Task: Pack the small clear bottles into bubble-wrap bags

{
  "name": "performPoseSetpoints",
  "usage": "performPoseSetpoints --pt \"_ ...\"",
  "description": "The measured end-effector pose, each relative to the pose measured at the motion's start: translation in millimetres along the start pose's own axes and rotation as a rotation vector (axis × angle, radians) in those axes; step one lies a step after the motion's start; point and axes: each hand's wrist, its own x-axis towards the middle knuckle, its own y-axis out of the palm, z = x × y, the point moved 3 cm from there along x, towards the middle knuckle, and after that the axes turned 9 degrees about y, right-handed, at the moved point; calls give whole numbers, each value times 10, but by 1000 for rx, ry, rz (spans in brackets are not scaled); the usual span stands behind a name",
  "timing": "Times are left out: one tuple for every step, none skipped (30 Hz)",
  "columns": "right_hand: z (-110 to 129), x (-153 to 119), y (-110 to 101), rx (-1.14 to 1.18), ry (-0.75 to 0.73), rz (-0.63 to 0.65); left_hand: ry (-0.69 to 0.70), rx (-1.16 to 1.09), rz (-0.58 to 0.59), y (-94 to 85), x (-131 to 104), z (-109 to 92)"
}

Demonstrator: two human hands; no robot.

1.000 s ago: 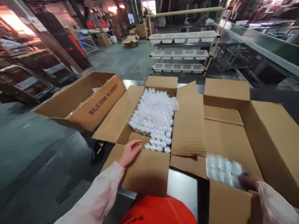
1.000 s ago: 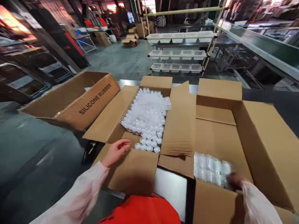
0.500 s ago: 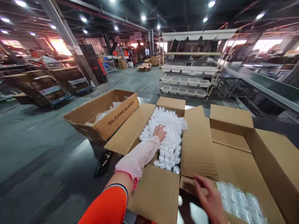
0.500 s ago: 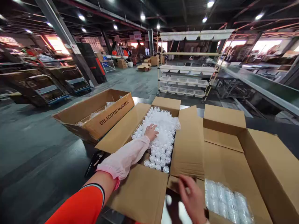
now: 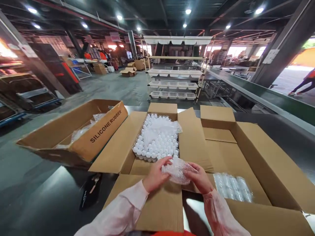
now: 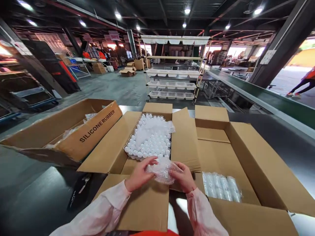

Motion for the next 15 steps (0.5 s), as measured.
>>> performPoseSetpoints --pt "2 -22 -25 -20 -10 -1 -103 -105 -1 -10 -83 47" --pt "4 -48 -52 -37 -27 10 -215 -223 11 -10 -153 101" --pt "9 -75 -77 -54 -47 29 -322 -342 41 8 -212 151" --pt "18 -101 -94 -78 -66 58 -412 -457 91 46 -263 191" --pt "27 -125 -98 -109 -72 100 -475 -560 154 101 -304 215" --pt "33 -145 -91 -137 -65 148 -511 -648 211 165 -335 226" --pt "39 -164 -79 -146 -61 180 -529 -730 236 228 -354 229" --pt "43 -180 -67 -133 -63 191 -537 -810 225 285 -362 229" --pt "41 -195 -57 -104 -70 184 -540 -884 181 333 -361 229" --pt "28 -209 -49 -71 -73 172 -539 -941 110 366 -357 232" --pt "-1 -224 -41 -47 -62 166 -534 -982 30 387 -352 237" --pt "-45 -238 -33 -35 -32 173 -527 -1010 -34 401 -352 243" --pt "-100 -252 -27 -34 14 187 -517 -1026 -72 412 -357 249" --pt "-156 -265 -29 -36 59 193 -510 -1026 -86 421 -370 258" --pt "-201 -277 -40 -31 87 176 -507 -1020 -94 424 -389 274"
